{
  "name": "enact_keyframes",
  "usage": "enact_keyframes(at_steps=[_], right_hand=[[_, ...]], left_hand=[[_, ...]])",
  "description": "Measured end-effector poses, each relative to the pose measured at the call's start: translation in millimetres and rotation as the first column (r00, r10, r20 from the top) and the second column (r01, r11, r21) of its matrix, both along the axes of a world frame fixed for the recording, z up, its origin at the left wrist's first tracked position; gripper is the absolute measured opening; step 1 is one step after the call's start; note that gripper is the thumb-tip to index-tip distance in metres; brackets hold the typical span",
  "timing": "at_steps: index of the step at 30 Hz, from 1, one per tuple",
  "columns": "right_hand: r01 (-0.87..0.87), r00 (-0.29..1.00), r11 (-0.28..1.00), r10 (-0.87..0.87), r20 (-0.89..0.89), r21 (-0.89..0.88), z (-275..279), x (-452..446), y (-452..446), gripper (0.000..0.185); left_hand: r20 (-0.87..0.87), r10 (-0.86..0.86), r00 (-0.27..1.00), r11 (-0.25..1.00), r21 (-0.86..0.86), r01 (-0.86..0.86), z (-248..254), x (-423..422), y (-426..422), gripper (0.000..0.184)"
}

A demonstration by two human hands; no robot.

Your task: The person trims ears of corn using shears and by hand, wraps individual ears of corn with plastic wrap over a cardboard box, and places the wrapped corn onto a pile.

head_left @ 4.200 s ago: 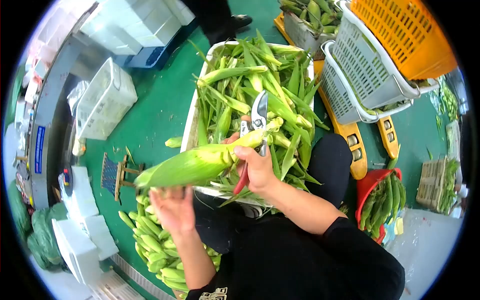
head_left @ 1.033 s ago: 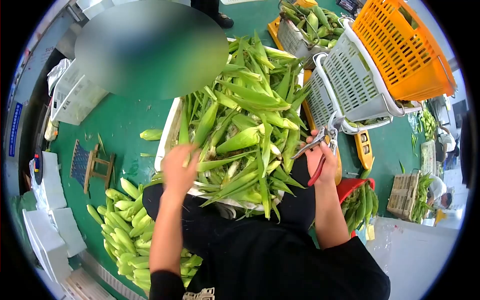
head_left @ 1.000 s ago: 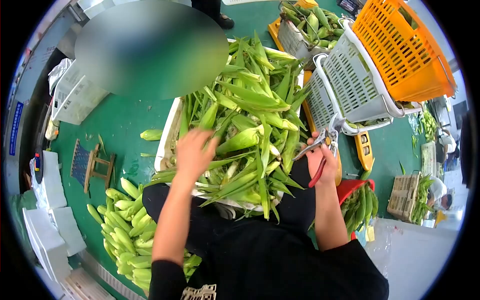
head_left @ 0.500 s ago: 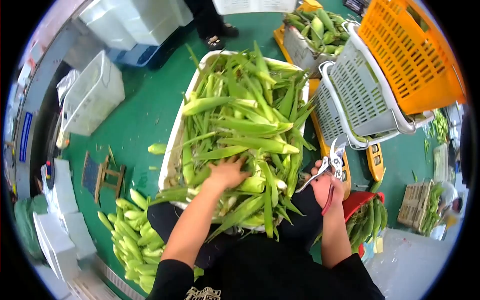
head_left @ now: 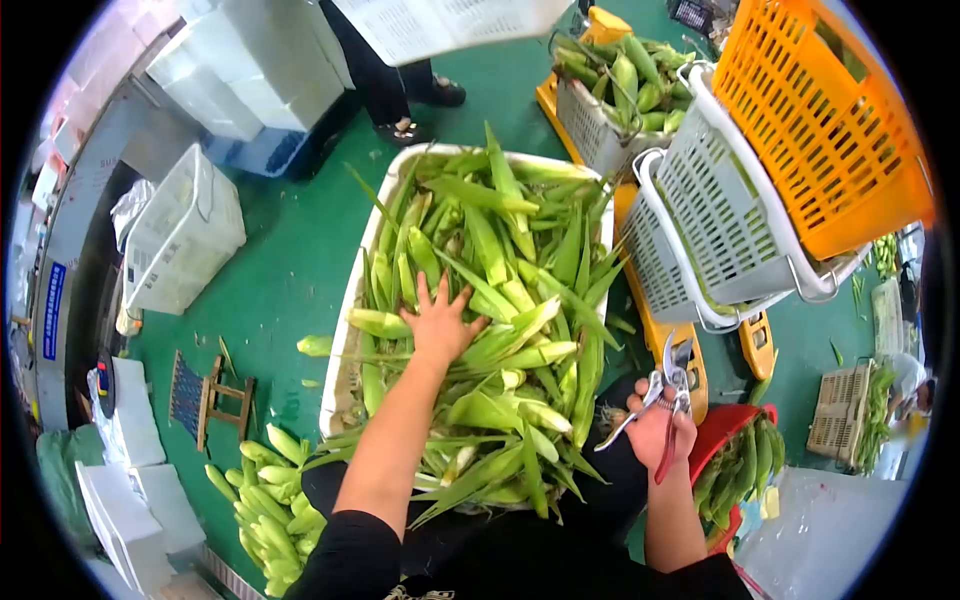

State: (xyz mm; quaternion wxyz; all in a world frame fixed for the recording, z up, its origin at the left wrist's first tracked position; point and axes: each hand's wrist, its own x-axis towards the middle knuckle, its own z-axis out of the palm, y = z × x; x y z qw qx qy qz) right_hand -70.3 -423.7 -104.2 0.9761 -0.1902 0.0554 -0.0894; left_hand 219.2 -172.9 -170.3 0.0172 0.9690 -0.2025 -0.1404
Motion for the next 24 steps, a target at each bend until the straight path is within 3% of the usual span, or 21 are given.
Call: enact_keyframes(at_steps=[7, 10, 13, 17, 19, 21, 22, 23, 24], right_hand=[[-0.052, 0.995, 0.998, 0.049, -0.083, -0.04, 7.4, 2.7, -5.5, 0.074], [-0.093, 0.99, 0.985, 0.107, -0.094, 0.148, 11.3, -3.0, -6.9, 0.075], [-0.109, 0.973, 0.983, 0.136, -0.185, 0.149, 20.7, -6.8, -16.9, 0.076], [-0.046, 0.969, 0.968, 0.104, -0.225, 0.246, 30.1, -2.2, -23.4, 0.068], [-0.01, 0.94, 0.97, 0.091, -0.329, 0.241, 39.5, -2.6, -27.4, 0.059], [0.038, 0.927, 0.967, 0.06, -0.369, 0.253, 41.5, 1.4, -31.5, 0.05], [0.071, 0.926, 0.958, 0.041, -0.376, 0.279, 48.8, 6.3, -34.8, 0.046], [0.093, 0.924, 0.943, 0.038, -0.381, 0.319, 55.1, 11.9, -33.5, 0.043], [0.136, 0.906, 0.941, 0.008, -0.423, 0.31, 58.0, 14.4, -33.5, 0.04]], left_hand=[[0.002, 0.034, 0.999, 0.999, -0.029, -0.034, -4.1, 1.9, -5.3, 0.069], [0.025, 0.001, 1.0, 0.998, -0.062, 0.0, -23.8, 2.4, 1.9, 0.073], [-0.011, -0.006, 1.0, 0.998, -0.057, 0.006, -22.2, 9.4, -1.1, 0.077], [-0.266, -0.014, 0.964, 1.0, -0.021, 0.009, 16.8, 19.6, 0.8, 0.08], [-0.34, -0.029, 0.94, 0.989, -0.144, -0.022, 26.9, 26.8, 14.1, 0.076], [-0.256, -0.12, 0.959, 0.946, -0.323, 0.032, 39.9, 28.0, 31.6, 0.072], [-0.2, -0.134, 0.971, 0.958, -0.275, 0.075, 46.3, 25.1, 43.5, 0.071], [-0.194, -0.101, 0.976, 0.993, -0.078, 0.088, 79.7, 17.2, 44.4, 0.073], [-0.156, -0.108, 0.982, 0.989, -0.116, 0.09, 94.3, 6.1, 56.0, 0.073]])
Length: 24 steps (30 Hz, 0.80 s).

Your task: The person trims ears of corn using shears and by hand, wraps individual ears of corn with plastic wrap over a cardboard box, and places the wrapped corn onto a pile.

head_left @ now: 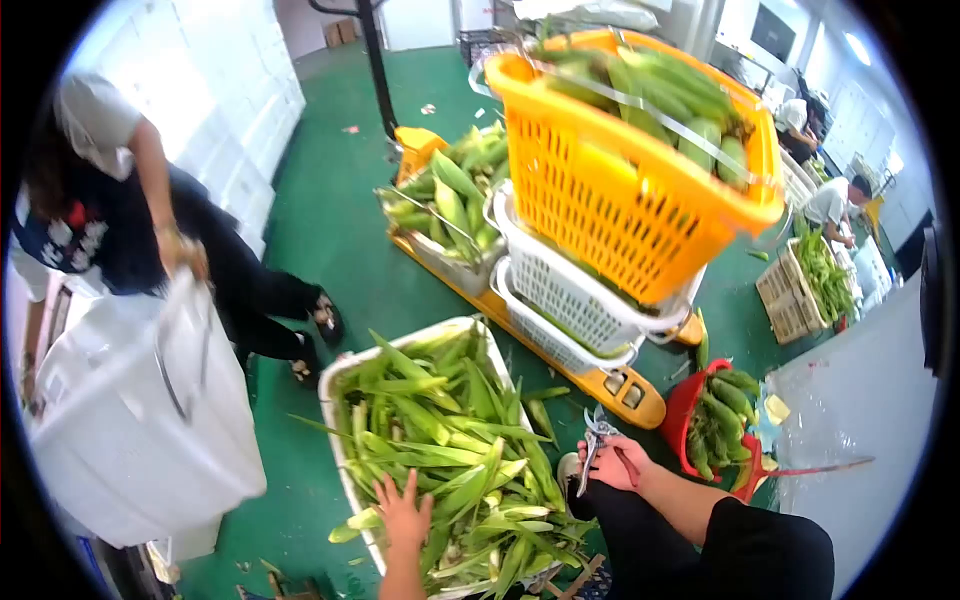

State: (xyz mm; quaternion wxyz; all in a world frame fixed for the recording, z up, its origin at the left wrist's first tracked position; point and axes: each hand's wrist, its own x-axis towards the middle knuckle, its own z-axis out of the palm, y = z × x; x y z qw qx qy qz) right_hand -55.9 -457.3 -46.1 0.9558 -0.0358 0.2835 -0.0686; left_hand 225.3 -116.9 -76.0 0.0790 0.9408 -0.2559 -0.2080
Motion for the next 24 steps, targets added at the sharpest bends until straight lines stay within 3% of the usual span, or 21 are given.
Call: enact_keyframes(at_steps=[1, 2, 4, 6, 7, 9, 10, 11, 12, 13, 14, 15, 16, 17, 19, 20, 21, 22, 23, 24], right_hand=[[-0.027, 0.999, 0.999, 0.028, -0.027, 0.041, 8.6, 1.3, -0.1, 0.041], [-0.011, 0.996, 1.0, 0.012, -0.088, 0.018, 7.0, -0.8, 1.5, 0.037], [-0.021, 0.956, 0.999, 0.007, -0.292, -0.043, -0.8, 4.3, 10.4, 0.027], [-0.075, 0.842, 0.984, -0.024, -0.54, -0.162, 26.6, 9.1, 24.1, 0.015], [-0.096, 0.785, 0.986, -0.01, -0.619, -0.137, 37.2, 8.4, 28.4, 0.018], [-0.187, 0.816, 0.979, 0.112, -0.568, -0.076, 53.4, -1.7, 27.3, 0.019], [-0.325, 0.739, 0.941, 0.189, -0.647, -0.097, 101.2, 10.4, 35.5, 0.019], [-0.436, 0.741, 0.897, 0.313, -0.594, -0.072, 124.5, 16.0, 37.5, 0.023], [-0.529, 0.717, 0.837, 0.354, -0.6, -0.138, 170.6, 27.9, 49.8, 0.028], [-0.677, 0.637, 0.725, 0.489, -0.596, -0.128, 181.2, 36.1, 47.7, 0.027], [-0.803, 0.511, 0.585, 0.579, -0.635, -0.113, 198.6, 54.0, 48.8, 0.025], [-0.888, 0.423, 0.441, 0.666, -0.614, -0.133, 197.4, 64.3, 43.7, 0.024], [-0.945, 0.326, 0.277, 0.722, -0.61, -0.177, 197.6, 75.6, 37.8, 0.027], [-0.969, 0.224, 0.107, 0.766, -0.602, -0.225, 197.7, 90.0, 34.5, 0.029], [-0.922, 0.09, -0.217, 0.686, -0.722, -0.321, 249.9, 122.5, 48.5, 0.032], [-0.894, 0.03, -0.304, 0.691, -0.722, -0.329, 243.7, 140.6, 41.4, 0.033], [-0.888, 0.094, -0.256, 0.712, -0.695, -0.383, 223.9, 150.8, 32.0, 0.03], [-0.898, 0.114, -0.228, 0.706, -0.699, -0.376, 224.1, 161.2, 21.7, 0.026], [-0.904, 0.136, -0.2, 0.702, -0.699, -0.377, 224.0, 175.0, 17.2, 0.022], [-0.908, 0.124, -0.229, 0.651, -0.749, -0.35, 221.5, 187.2, 10.9, 0.017]], left_hand=[[0.031, 0.016, 0.999, 0.999, -0.034, -0.014, 11.8, -10.6, 18.2, 0.073], [-0.091, 0.086, 0.992, 0.992, -0.087, -0.094, 26.9, -22.7, 37.2, 0.074], [-0.336, 0.366, 0.868, 0.883, -0.17, -0.438, 73.1, -70.6, 74.9, 0.07], [-0.362, 0.519, 0.774, 0.804, -0.099, -0.586, 95.7, -123.5, 125.8, 0.053], [-0.361, 0.566, 0.741, 0.783, -0.048, -0.621, 120.2, -153.1, 152.2, 0.047], [-0.475, 0.69, 0.546, 0.617, -0.008, -0.787, 149.5, -219.0, 204.8, 0.045], [-0.384, 0.717, 0.581, 0.593, -0.101, -0.799, 184.5, -255.5, 220.2, 0.043], [-0.307, 0.729, 0.611, 0.605, -0.127, -0.786, 171.0, -300.3, 253.1, 0.042], [-0.301, 0.606, 0.736, 0.795, 0.202, -0.572, 207.3, -327.2, 271.6, 0.042], [-0.521, 0.818, 0.242, 0.349, 0.116, -0.93, 270.5, -342.7, 266.5, 0.044], [-0.421, 0.88, 0.22, 0.234, -0.02, -0.972, 269.2, -389.0, 274.5, 0.043], [-0.307, 0.938, 0.163, 0.182, 0.033, -0.983, 283.6, -419.1, 274.1, 0.044], [-0.38, 0.921, -0.083, -0.059, 0.075, -0.995, 317.6, -437.4, 264.8, 0.044], [-0.327, 0.939, -0.105, -0.148, -0.108, -0.983, 315.1, -479.7, 254.0, 0.041], [-0.254, 0.881, -0.398, -0.457, -0.243, -0.856, 265.7, -569.4, 219.5, 0.037], [-0.325, 0.806, -0.495, -0.587, -0.333, -0.738, 276.7, -592.1, 179.2, 0.033], [-0.347, 0.669, -0.657, -0.736, -0.192, -0.649, 273.1, -615.3, 137.7, 0.027], [-0.289, 0.703, -0.65, -0.708, -0.191, -0.68, 257.6, -647.1, 91.8, 0.024], [-0.258, 0.634, -0.729, -0.77, -0.13, -0.624, 261.0, -659.2, 35.4, 0.025], [-0.339, 0.628, -0.701, -0.747, -0.008, -0.665, 247.3, -685.4, -13.7, 0.028]])
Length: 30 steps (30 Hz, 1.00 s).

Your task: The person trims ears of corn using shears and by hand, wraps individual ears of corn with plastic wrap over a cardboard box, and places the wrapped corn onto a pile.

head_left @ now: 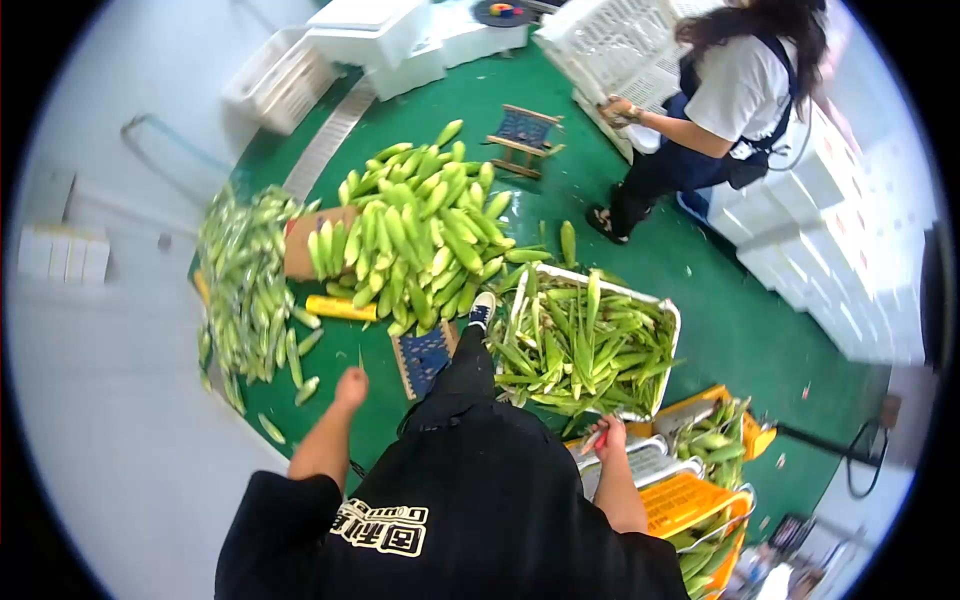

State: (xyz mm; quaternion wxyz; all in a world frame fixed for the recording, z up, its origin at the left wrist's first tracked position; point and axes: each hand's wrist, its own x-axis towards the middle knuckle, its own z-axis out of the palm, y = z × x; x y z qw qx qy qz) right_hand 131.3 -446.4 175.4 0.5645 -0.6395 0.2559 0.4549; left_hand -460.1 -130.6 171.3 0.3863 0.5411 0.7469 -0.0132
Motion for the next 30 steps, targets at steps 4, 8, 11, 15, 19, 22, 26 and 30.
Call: enact_keyframes(at_steps=[4, 8, 11, 15, 19, 22, 26, 30], right_hand=[[-0.445, 0.895, 0.818, 0.417, -0.158, -0.363, -4.3, 35.2, -20.4, 0.02], [-0.865, 0.239, 0.153, 0.963, -0.123, -0.478, -19.8, 55.0, -19.2, 0.041], [-0.658, 0.665, 0.727, 0.683, -0.301, 0.195, 1.0, 60.4, 27.6, 0.042], [-0.243, 0.954, 0.947, 0.273, -0.127, 0.211, 71.0, 16.7, 152.6, 0.037], [-0.89, 0.282, 0.291, 0.956, 0.079, -0.352, 97.9, 6.8, 232.6, 0.041], [-0.293, 0.923, 0.94, 0.325, -0.203, 0.175, 44.1, -0.9, 232.8, 0.038], [-0.081, 0.963, 0.925, 0.168, -0.209, 0.371, 61.7, -11.5, 257.5, 0.058], [-0.086, 0.965, 0.827, 0.207, -0.16, 0.556, 110.7, -5.2, 340.5, 0.06]], left_hand=[[0.208, -0.068, 0.976, 0.919, -0.368, 0.143, -29.5, -61.7, -195.7, 0.01], [0.504, -0.412, 0.759, 0.768, -0.256, 0.587, -43.3, -85.8, -265.0, 0.015], [0.169, -0.925, 0.342, 0.307, -0.201, 0.93, -41.4, -95.4, -239.8, 0.02], [0.057, -0.131, 0.99, 0.929, -0.34, 0.143, -33.2, -51.1, -118.4, 0.03], [0.099, -0.316, 0.943, 0.937, -0.121, 0.327, 3.6, 31.0, 48.5, 0.041], [0.125, -0.307, 0.943, 0.95, -0.022, 0.312, 14.5, 113.2, 163.7, 0.035], [0.409, -0.179, 0.895, 0.984, 0.051, 0.173, 65.1, 223.9, 251.0, 0.035], [0.595, -0.367, 0.715, 0.919, 0.11, 0.38, 82.5, 266.1, 276.7, 0.034]])
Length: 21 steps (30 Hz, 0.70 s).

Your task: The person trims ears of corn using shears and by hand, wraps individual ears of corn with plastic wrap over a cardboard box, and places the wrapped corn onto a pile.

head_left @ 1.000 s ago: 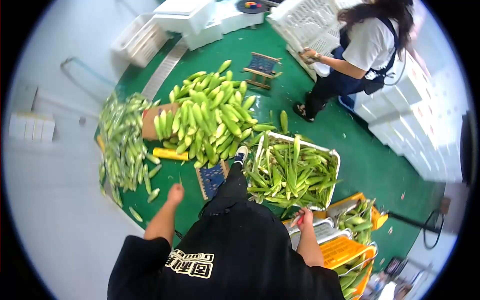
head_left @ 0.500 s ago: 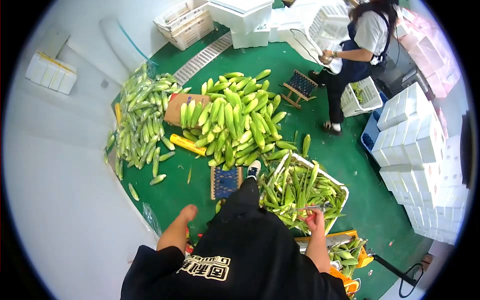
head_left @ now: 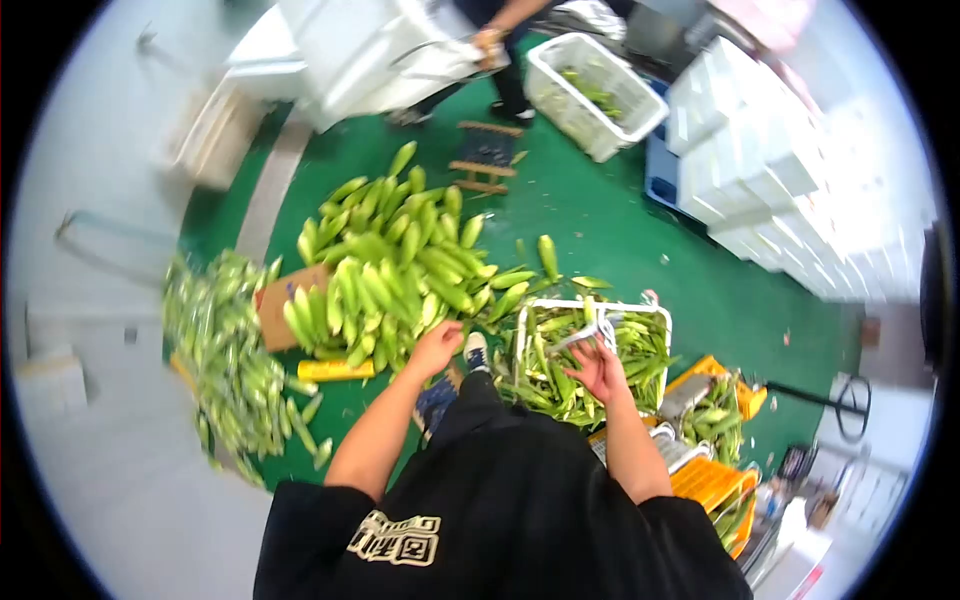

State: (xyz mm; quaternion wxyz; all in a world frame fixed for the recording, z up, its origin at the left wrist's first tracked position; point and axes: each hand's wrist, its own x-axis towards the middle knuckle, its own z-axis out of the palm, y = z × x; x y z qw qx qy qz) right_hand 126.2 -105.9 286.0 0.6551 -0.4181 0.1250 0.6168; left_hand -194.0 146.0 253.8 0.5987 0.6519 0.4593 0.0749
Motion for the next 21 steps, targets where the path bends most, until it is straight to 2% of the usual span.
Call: enact_keyframes(at_steps=[1, 3, 4, 5, 6, 7, 9, 10, 11, 12, 15, 16, 17, 18, 19, 20, 21], right_hand=[[0.048, 0.999, 0.997, -0.049, 0.013, 0.063, 15.5, -2.0, 26.1, 0.06], [0.107, 0.991, 0.984, -0.117, 0.065, 0.142, 37.3, -1.5, 69.7, 0.054], [0.065, 0.992, 0.958, -0.093, 0.09, 0.278, 44.6, 3.4, 85.2, 0.053], [0.083, 0.992, 0.949, -0.109, 0.069, 0.306, 57.6, 7.2, 102.1, 0.05], [0.108, 0.992, 0.9, -0.124, 0.009, 0.422, 61.7, 10.0, 113.8, 0.042], [0.124, 0.992, 0.899, -0.122, -0.033, 0.419, 64.5, 17.4, 125.1, 0.039], [0.096, 0.979, 0.954, -0.142, 0.147, 0.284, 64.1, 36.3, 131.9, 0.039], [0.161, 0.94, 0.972, -0.203, 0.273, 0.17, 62.1, 45.8, 133.3, 0.036], [0.173, 0.87, 0.983, -0.183, 0.457, 0.063, 64.2, 59.8, 127.1, 0.03], [0.248, 0.815, 0.966, -0.171, 0.553, -0.068, 65.0, 72.9, 120.9, 0.028], [0.325, 0.835, 0.941, -0.239, 0.495, -0.094, 82.6, 106.6, 72.3, 0.03], [0.402, 0.828, 0.898, -0.273, 0.489, -0.179, 80.6, 117.1, 50.3, 0.028], [0.408, 0.82, 0.883, -0.243, 0.518, -0.232, 15.6, 161.8, -5.3, 0.03], [0.536, 0.805, 0.762, -0.333, 0.49, -0.364, 59.6, 140.0, -0.5, 0.034], [0.611, 0.771, 0.667, -0.381, 0.51, -0.426, 53.1, 140.8, -23.3, 0.032], [0.716, 0.692, 0.592, -0.534, 0.485, -0.37, 83.0, 115.0, -8.1, 0.031], [0.645, 0.741, 0.555, -0.287, 0.607, -0.525, -13.1, 160.5, -103.5, 0.027]], left_hand=[[0.009, -0.047, 0.999, 0.999, -0.022, 0.048, -4.8, -2.3, -0.3, 0.035], [-0.103, -0.113, 0.988, 0.988, -0.12, 0.101, -12.0, -17.8, 6.1, 0.037], [-0.101, -0.094, 0.99, 0.981, -0.18, 0.075, -28.2, -36.3, 5.1, 0.037], [-0.098, -0.066, 0.993, 0.972, -0.23, 0.042, -50.4, -52.8, 9.1, 0.037], [-0.116, -0.032, 0.993, 0.969, -0.246, 0.002, -65.1, -71.9, 11.1, 0.033], [-0.131, 0.017, 0.991, 0.965, -0.257, -0.051, -77.6, -93.8, 14.5, 0.028], [-0.084, 0.161, 0.983, 0.901, -0.394, -0.181, -100.2, -141.4, 24.4, 0.019], [-0.154, 0.218, 0.964, 0.871, -0.415, -0.263, -93.5, -156.3, 28.9, 0.017], [-0.229, 0.28, 0.932, 0.831, -0.428, -0.355, -85.1, -171.3, 31.5, 0.015], [-0.271, 0.325, 0.906, 0.822, -0.392, -0.412, -85.7, -184.5, 32.4, 0.013], [-0.343, 0.393, 0.853, 0.792, -0.345, -0.503, -83.6, -221.7, 36.2, 0.009], [-0.35, 0.418, 0.839, 0.785, -0.327, -0.527, -80.8, -227.9, 34.9, 0.009], [-0.357, 0.439, 0.825, 0.777, -0.311, -0.548, -78.4, -231.9, 32.9, 0.009], [-0.377, 0.472, 0.797, 0.75, -0.305, -0.588, -82.9, -234.1, 31.1, 0.012], [-0.367, 0.503, 0.782, 0.731, -0.302, -0.612, -83.9, -231.5, 27.6, 0.012], [-0.357, 0.534, 0.766, 0.71, -0.302, -0.636, -85.6, -225.7, 23.5, 0.012], [-0.346, 0.566, 0.748, 0.687, -0.303, -0.66, -85.6, -218.5, 20.5, 0.011]])
